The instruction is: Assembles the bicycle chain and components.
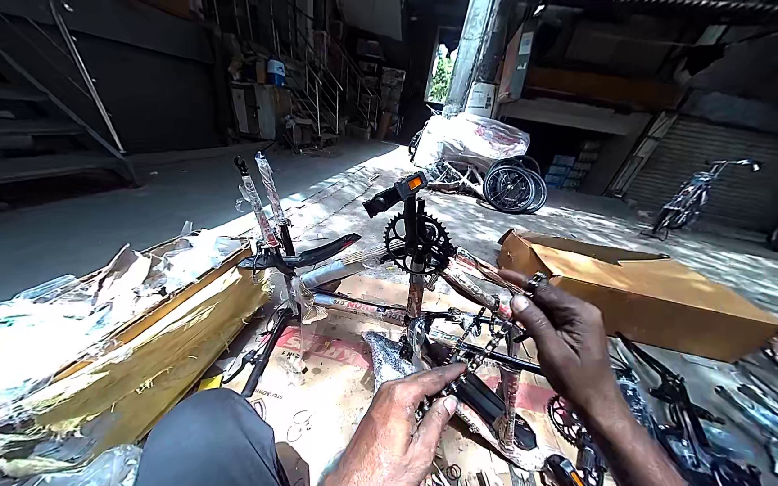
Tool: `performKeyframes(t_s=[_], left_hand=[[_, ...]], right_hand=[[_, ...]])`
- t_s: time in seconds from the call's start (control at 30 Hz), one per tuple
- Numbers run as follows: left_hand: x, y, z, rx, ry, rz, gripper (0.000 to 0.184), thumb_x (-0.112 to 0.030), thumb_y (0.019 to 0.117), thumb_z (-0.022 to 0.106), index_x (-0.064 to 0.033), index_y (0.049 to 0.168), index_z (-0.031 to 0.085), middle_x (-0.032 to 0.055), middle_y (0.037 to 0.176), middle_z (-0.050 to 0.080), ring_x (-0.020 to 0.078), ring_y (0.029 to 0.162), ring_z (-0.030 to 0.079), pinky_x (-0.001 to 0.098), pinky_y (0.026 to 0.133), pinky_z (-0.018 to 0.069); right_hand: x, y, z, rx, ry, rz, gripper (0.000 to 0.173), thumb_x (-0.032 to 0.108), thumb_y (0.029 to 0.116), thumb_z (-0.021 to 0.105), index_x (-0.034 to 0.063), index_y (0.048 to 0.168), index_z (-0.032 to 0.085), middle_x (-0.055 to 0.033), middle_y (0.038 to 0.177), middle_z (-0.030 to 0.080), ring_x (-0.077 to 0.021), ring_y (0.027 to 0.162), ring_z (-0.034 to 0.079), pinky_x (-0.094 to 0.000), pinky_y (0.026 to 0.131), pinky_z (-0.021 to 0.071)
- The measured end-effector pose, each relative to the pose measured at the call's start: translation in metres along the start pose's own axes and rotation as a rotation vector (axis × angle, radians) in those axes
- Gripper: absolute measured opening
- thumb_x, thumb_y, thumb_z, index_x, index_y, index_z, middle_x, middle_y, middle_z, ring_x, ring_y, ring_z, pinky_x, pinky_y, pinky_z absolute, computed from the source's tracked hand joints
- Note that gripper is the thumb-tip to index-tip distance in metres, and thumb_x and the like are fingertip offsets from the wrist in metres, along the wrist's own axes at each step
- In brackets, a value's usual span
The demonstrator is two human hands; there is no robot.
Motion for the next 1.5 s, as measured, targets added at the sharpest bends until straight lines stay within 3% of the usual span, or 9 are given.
performKeyframes(t_s=[0.2, 0.33, 0.47, 0.63, 0.9, 1.03, 1.1, 1.2, 1.5], left_hand=[[0.069, -0.083, 0.008, 0.070, 0.060, -0.375, 0.038, -0.016, 0.1020, 0.055, -0.0102, 0.138, 0.065, 0.0045, 0.130, 0.070, 0.0105, 0.112, 0.069, 0.0354, 0.101, 0.0554], [0.113, -0.118, 0.012, 0.118, 0.189, -0.569, 0.039, -0.017, 0.1007, 0.052, -0.0166, 0.137, 0.067, 0.0021, 0.127, 0.071, 0.0113, 0.115, 0.067, 0.0386, 0.103, 0.0533], [0.143, -0.145, 0.014, 0.161, 0.167, -0.705, 0.041, -0.016, 0.0996, 0.050, -0.0209, 0.136, 0.067, -0.0016, 0.129, 0.070, 0.0082, 0.118, 0.065, 0.0352, 0.104, 0.0518], [0.150, -0.148, 0.024, 0.212, 0.228, -0.652, 0.037, -0.021, 0.1025, 0.048, -0.0203, 0.132, 0.070, -0.0005, 0.123, 0.073, 0.0104, 0.114, 0.067, 0.0388, 0.104, 0.0520], [0.149, -0.147, 0.035, 0.158, 0.362, -0.659, 0.033, -0.024, 0.0983, 0.056, -0.0191, 0.125, 0.075, -0.0024, 0.113, 0.076, 0.0076, 0.107, 0.070, 0.0346, 0.100, 0.0548], [0.155, -0.151, 0.028, 0.135, 0.326, -0.738, 0.030, -0.023, 0.0995, 0.057, -0.0164, 0.123, 0.073, -0.0011, 0.109, 0.075, 0.0096, 0.101, 0.070, 0.0353, 0.095, 0.0557], [0.160, -0.152, 0.024, 0.091, 0.291, -0.795, 0.028, -0.023, 0.0980, 0.056, -0.0153, 0.120, 0.072, -0.0015, 0.100, 0.073, 0.0100, 0.092, 0.069, 0.0348, 0.088, 0.0564], [0.165, -0.152, 0.022, -0.014, 0.166, -0.786, 0.019, -0.024, 0.0917, 0.062, -0.0121, 0.105, 0.069, -0.0027, 0.079, 0.063, 0.0109, 0.071, 0.062, 0.0326, 0.068, 0.0543], [0.155, -0.145, 0.043, 0.152, 0.234, -0.725, 0.022, -0.029, 0.0882, 0.075, -0.0179, 0.106, 0.078, -0.0068, 0.095, 0.075, 0.0028, 0.087, 0.068, 0.0276, 0.085, 0.0564]], right_hand=[[-0.057, -0.107, 0.100, 0.225, 0.322, 0.487, 0.032, 0.037, 0.1048, 0.051, 0.0213, 0.120, 0.075, 0.0022, 0.087, 0.071, -0.0124, 0.069, 0.062, -0.0347, 0.064, 0.0532], [-0.091, -0.180, 0.159, 0.308, 0.493, 0.887, 0.031, 0.032, 0.1066, 0.052, 0.0144, 0.116, 0.075, -0.0008, 0.071, 0.054, -0.0121, 0.053, 0.043, -0.0311, 0.050, 0.0388], [-0.078, -0.261, 0.193, 0.318, 0.788, 1.210, 0.035, 0.029, 0.1115, 0.042, 0.0074, 0.117, 0.069, 0.0021, 0.067, 0.045, -0.0085, 0.051, 0.041, -0.0243, 0.048, 0.0394], [-0.060, -0.304, 0.205, 0.455, 1.017, 1.220, 0.023, 0.026, 0.1056, 0.053, 0.0107, 0.116, 0.066, 0.0069, 0.068, 0.046, -0.0032, 0.050, 0.039, -0.0205, 0.046, 0.0359], [-0.076, -0.280, 0.204, 0.247, 0.775, 1.030, 0.020, 0.027, 0.0927, 0.074, 0.0086, 0.100, 0.076, 0.0024, 0.062, 0.052, -0.0067, 0.050, 0.040, -0.0252, 0.047, 0.0339], [-0.068, -0.290, 0.213, 0.280, 0.990, 1.270, 0.029, 0.026, 0.1092, 0.048, 0.0042, 0.124, 0.060, -0.0030, 0.084, 0.061, -0.0110, 0.067, 0.058, -0.0273, 0.063, 0.0517], [-0.059, -0.302, 0.212, 0.106, 1.259, 1.546, 0.039, 0.024, 0.1131, 0.034, -0.0039, 0.130, 0.056, -0.0177, 0.103, 0.071, -0.0259, 0.087, 0.071, -0.0405, 0.082, 0.0596], [-0.049, -0.310, 0.211, -0.051, 1.556, 1.641, 0.044, 0.015, 0.1102, 0.028, -0.0115, 0.133, 0.054, -0.0294, 0.122, 0.068, -0.0396, 0.110, 0.069, -0.0509, 0.100, 0.0543], [-0.031, -0.305, 0.205, -0.194, 1.650, 1.645, 0.021, 0.004, 0.1014, 0.037, -0.0010, 0.102, 0.058, -0.0176, 0.092, 0.069, -0.0251, 0.084, 0.069, -0.0409, 0.082, 0.0580]])
Point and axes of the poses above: each hand's wrist, its own y-axis towards the middle knuckle, its own z-axis out of the palm, x = y × z, the point moved 6 cm from there along y, towards the middle knuckle
